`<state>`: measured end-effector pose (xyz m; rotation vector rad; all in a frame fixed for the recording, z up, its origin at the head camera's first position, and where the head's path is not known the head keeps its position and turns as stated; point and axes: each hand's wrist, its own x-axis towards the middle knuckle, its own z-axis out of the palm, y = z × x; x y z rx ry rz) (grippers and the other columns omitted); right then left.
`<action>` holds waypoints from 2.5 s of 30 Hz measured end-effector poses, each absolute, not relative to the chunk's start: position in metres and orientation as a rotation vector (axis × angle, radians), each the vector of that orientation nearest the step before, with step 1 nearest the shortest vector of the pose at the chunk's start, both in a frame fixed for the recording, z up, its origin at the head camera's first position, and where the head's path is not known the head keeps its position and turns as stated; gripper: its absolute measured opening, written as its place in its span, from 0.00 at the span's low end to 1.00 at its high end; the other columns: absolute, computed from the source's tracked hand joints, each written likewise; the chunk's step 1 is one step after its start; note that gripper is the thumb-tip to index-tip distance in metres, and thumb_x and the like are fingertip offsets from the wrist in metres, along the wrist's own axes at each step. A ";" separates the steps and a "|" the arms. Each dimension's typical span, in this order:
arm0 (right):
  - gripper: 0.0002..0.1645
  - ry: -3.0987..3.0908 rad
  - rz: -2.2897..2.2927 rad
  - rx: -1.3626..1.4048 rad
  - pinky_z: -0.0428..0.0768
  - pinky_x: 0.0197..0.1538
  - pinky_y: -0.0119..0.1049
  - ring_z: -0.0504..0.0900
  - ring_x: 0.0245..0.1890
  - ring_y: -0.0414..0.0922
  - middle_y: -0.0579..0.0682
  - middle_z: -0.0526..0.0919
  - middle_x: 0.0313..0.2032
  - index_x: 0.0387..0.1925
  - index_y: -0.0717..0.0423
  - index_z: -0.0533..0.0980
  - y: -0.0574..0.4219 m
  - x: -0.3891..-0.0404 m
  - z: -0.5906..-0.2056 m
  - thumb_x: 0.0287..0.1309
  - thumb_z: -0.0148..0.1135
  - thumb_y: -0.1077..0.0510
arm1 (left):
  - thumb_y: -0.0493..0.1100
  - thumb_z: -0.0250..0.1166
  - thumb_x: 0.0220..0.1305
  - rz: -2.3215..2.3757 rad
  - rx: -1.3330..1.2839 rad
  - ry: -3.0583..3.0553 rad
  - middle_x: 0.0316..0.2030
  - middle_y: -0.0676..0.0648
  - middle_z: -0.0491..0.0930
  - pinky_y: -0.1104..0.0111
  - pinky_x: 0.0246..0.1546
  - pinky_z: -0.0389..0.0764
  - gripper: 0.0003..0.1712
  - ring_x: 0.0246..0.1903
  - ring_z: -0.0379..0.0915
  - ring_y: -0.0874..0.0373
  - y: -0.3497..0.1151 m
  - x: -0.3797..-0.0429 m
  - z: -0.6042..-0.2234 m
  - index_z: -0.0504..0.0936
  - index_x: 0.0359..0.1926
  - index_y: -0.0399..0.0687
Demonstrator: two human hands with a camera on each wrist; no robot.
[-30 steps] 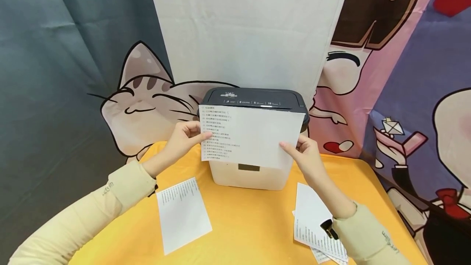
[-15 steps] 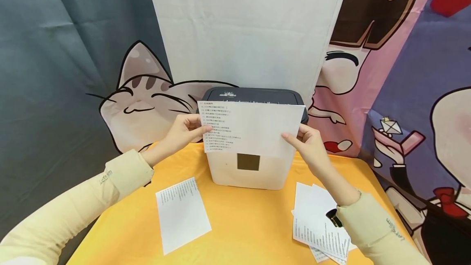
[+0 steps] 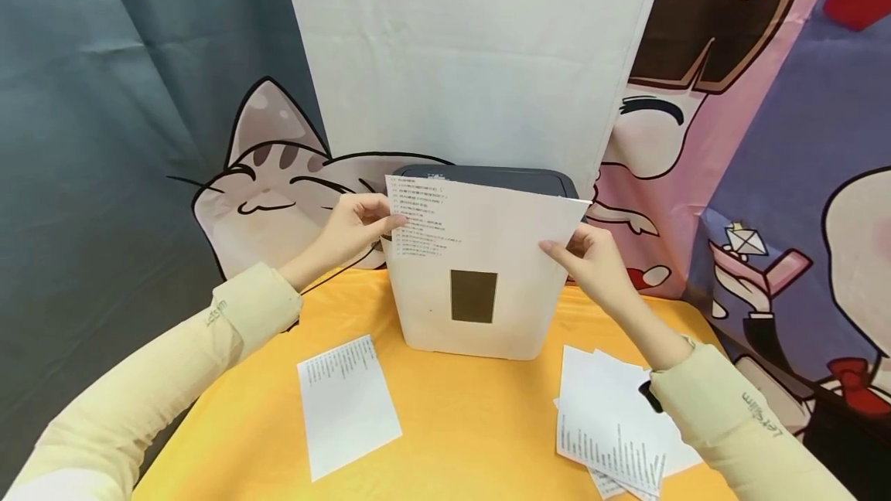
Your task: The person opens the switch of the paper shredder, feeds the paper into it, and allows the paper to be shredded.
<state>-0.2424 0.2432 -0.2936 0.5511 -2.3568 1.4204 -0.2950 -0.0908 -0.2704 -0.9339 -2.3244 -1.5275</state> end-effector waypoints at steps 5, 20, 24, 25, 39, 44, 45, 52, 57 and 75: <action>0.09 -2.336 1.448 0.532 0.78 0.36 0.20 0.82 0.30 0.28 0.26 0.83 0.30 0.41 0.63 0.79 0.244 -0.253 -0.287 0.58 0.62 0.64 | 0.36 0.65 0.60 -1.508 -0.883 -2.333 0.31 0.39 0.83 0.75 0.28 0.71 0.05 0.26 0.74 0.47 -0.089 -0.304 -0.267 0.82 0.32 0.35; 0.06 -2.300 1.397 0.467 0.76 0.36 0.17 0.81 0.30 0.26 0.29 0.84 0.29 0.38 0.55 0.80 0.250 -0.273 -0.267 0.58 0.63 0.61 | 0.41 0.61 0.65 -1.408 -0.867 -2.334 0.36 0.41 0.83 0.74 0.32 0.74 0.09 0.32 0.77 0.44 -0.083 -0.323 -0.250 0.82 0.37 0.38; 0.03 -2.275 1.384 0.417 0.71 0.30 0.16 0.75 0.24 0.25 0.27 0.80 0.22 0.29 0.52 0.79 0.253 -0.278 -0.263 0.56 0.64 0.63 | 0.41 0.63 0.63 -1.407 -0.857 -2.300 0.35 0.41 0.84 0.74 0.32 0.73 0.09 0.33 0.78 0.43 -0.081 -0.328 -0.247 0.83 0.37 0.38; 0.04 -2.270 1.376 0.412 0.69 0.28 0.17 0.73 0.22 0.26 0.28 0.79 0.20 0.27 0.53 0.79 0.253 -0.279 -0.263 0.56 0.64 0.64 | 0.41 0.63 0.63 -1.405 -0.850 -2.297 0.35 0.41 0.84 0.74 0.32 0.74 0.09 0.33 0.79 0.45 -0.081 -0.328 -0.246 0.84 0.36 0.38; 0.12 -2.308 1.201 0.340 0.69 0.25 0.18 0.72 0.21 0.27 0.21 0.76 0.18 0.31 0.69 0.78 0.246 -0.288 -0.242 0.58 0.62 0.60 | 0.40 0.62 0.63 -1.431 -0.771 -2.268 0.32 0.39 0.84 0.74 0.30 0.71 0.10 0.27 0.73 0.56 -0.077 -0.341 -0.235 0.84 0.37 0.36; 0.13 -2.325 1.132 0.347 0.69 0.27 0.17 0.71 0.19 0.25 0.20 0.73 0.17 0.33 0.72 0.78 0.247 -0.295 -0.238 0.60 0.59 0.61 | 0.40 0.62 0.63 -1.439 -0.740 -2.276 0.32 0.40 0.83 0.73 0.30 0.71 0.09 0.30 0.73 0.52 -0.075 -0.347 -0.234 0.84 0.38 0.37; 0.13 -2.319 1.126 0.348 0.68 0.27 0.17 0.71 0.19 0.24 0.19 0.73 0.17 0.32 0.72 0.78 0.247 -0.296 -0.238 0.60 0.59 0.61 | 0.40 0.62 0.63 -1.447 -0.734 -2.278 0.32 0.40 0.83 0.73 0.31 0.71 0.09 0.30 0.74 0.51 -0.075 -0.348 -0.234 0.84 0.38 0.37; 0.12 -2.271 1.085 0.350 0.65 0.26 0.18 0.67 0.18 0.24 0.20 0.71 0.16 0.30 0.72 0.79 0.245 -0.302 -0.240 0.59 0.60 0.63 | 0.41 0.61 0.64 -1.452 -0.714 -2.286 0.37 0.39 0.83 0.73 0.36 0.73 0.11 0.37 0.76 0.44 -0.071 -0.354 -0.231 0.83 0.40 0.36; 0.12 -2.248 1.083 0.318 0.64 0.25 0.20 0.66 0.18 0.26 0.22 0.70 0.15 0.30 0.73 0.78 0.243 -0.306 -0.239 0.59 0.60 0.63 | 0.41 0.61 0.64 -1.492 -0.709 -2.244 0.39 0.39 0.82 0.73 0.38 0.75 0.12 0.37 0.77 0.50 -0.069 -0.359 -0.233 0.82 0.39 0.35; 0.10 -2.233 1.011 0.253 0.65 0.26 0.18 0.67 0.20 0.26 0.30 0.72 0.20 0.30 0.70 0.80 0.240 -0.325 -0.251 0.59 0.61 0.63 | 0.40 0.62 0.63 -1.513 -0.598 -2.154 0.32 0.40 0.81 0.76 0.28 0.67 0.11 0.29 0.73 0.51 -0.062 -0.373 -0.249 0.82 0.35 0.33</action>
